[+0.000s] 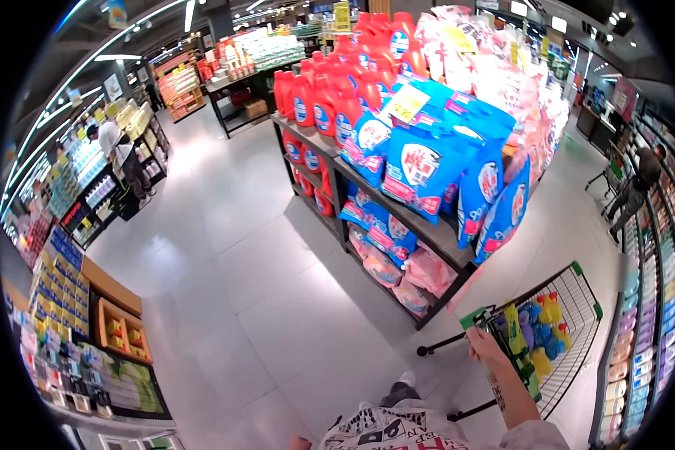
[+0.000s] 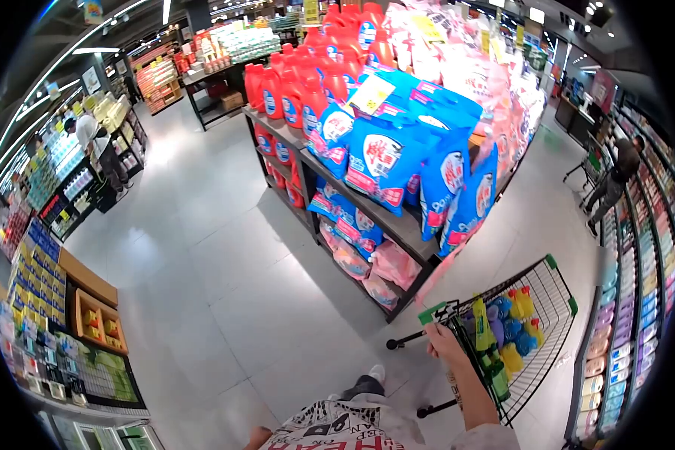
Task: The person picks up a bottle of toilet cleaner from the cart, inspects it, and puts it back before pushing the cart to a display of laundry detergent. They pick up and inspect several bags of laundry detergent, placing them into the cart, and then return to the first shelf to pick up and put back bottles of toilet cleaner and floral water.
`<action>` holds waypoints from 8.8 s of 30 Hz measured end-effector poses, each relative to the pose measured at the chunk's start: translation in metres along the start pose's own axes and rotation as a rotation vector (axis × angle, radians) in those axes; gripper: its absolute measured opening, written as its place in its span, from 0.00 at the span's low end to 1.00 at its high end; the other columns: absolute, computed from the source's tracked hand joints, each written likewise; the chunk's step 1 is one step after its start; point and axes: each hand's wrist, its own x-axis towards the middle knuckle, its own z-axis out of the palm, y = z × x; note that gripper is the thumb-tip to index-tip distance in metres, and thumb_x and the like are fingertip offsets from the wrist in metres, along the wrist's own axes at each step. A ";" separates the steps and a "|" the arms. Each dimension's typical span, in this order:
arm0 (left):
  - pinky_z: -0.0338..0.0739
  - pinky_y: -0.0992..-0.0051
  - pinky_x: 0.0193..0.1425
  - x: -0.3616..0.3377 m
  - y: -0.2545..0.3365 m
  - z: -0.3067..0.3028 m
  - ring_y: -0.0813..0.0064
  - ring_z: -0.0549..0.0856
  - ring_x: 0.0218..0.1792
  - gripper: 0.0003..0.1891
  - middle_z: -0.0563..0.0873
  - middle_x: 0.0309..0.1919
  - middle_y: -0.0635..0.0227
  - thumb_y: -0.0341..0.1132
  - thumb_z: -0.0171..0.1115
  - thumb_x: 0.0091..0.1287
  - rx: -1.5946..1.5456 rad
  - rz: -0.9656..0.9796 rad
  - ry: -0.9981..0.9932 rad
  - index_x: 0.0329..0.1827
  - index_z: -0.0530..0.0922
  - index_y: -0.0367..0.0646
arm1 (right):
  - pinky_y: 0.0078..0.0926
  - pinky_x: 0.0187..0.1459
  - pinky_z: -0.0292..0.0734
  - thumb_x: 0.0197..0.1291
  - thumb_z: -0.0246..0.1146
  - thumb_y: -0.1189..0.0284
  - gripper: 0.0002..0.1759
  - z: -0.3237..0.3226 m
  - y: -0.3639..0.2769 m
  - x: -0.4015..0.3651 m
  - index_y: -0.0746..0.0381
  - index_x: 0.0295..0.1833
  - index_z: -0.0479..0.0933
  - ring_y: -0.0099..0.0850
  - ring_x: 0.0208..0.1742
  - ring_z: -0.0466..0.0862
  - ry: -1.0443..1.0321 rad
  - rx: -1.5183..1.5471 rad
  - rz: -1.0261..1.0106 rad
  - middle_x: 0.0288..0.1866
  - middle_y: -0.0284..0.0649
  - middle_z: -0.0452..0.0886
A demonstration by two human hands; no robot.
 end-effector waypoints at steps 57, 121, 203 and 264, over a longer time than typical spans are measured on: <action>0.73 0.77 0.23 0.494 0.082 -0.563 0.77 0.81 0.24 0.10 0.85 0.27 0.65 0.33 0.60 0.61 -0.543 -0.137 -0.079 0.43 0.83 0.40 | 0.24 0.11 0.65 0.68 0.55 0.54 0.31 0.399 -0.249 0.172 0.68 0.20 0.71 0.28 0.09 0.73 0.752 0.153 0.201 0.11 0.41 0.72; 0.76 0.77 0.23 1.236 0.305 -1.179 0.75 0.84 0.23 0.12 0.87 0.28 0.61 0.32 0.59 0.60 -0.105 0.116 -0.354 0.43 0.83 0.37 | 0.23 0.08 0.64 0.68 0.56 0.65 0.22 0.892 -0.719 0.611 0.67 0.22 0.70 0.26 0.08 0.71 1.119 0.463 0.361 0.14 0.38 0.72; 0.75 0.76 0.25 2.065 1.392 -1.347 0.73 0.84 0.24 0.14 0.86 0.26 0.60 0.33 0.60 0.58 0.625 0.818 -0.781 0.44 0.83 0.36 | 0.25 0.09 0.64 0.69 0.53 0.59 0.30 0.838 -1.312 1.541 0.65 0.14 0.68 0.29 0.07 0.71 1.937 0.943 0.619 0.08 0.38 0.68; 0.77 0.80 0.36 1.729 2.090 -0.944 0.82 0.81 0.29 0.11 0.83 0.28 0.70 0.29 0.62 0.66 1.418 1.444 -2.207 0.50 0.80 0.42 | 0.29 0.20 0.76 0.59 0.63 0.60 0.27 0.288 -1.519 1.983 0.68 0.14 0.72 0.29 0.12 0.77 2.251 1.424 0.998 0.09 0.40 0.74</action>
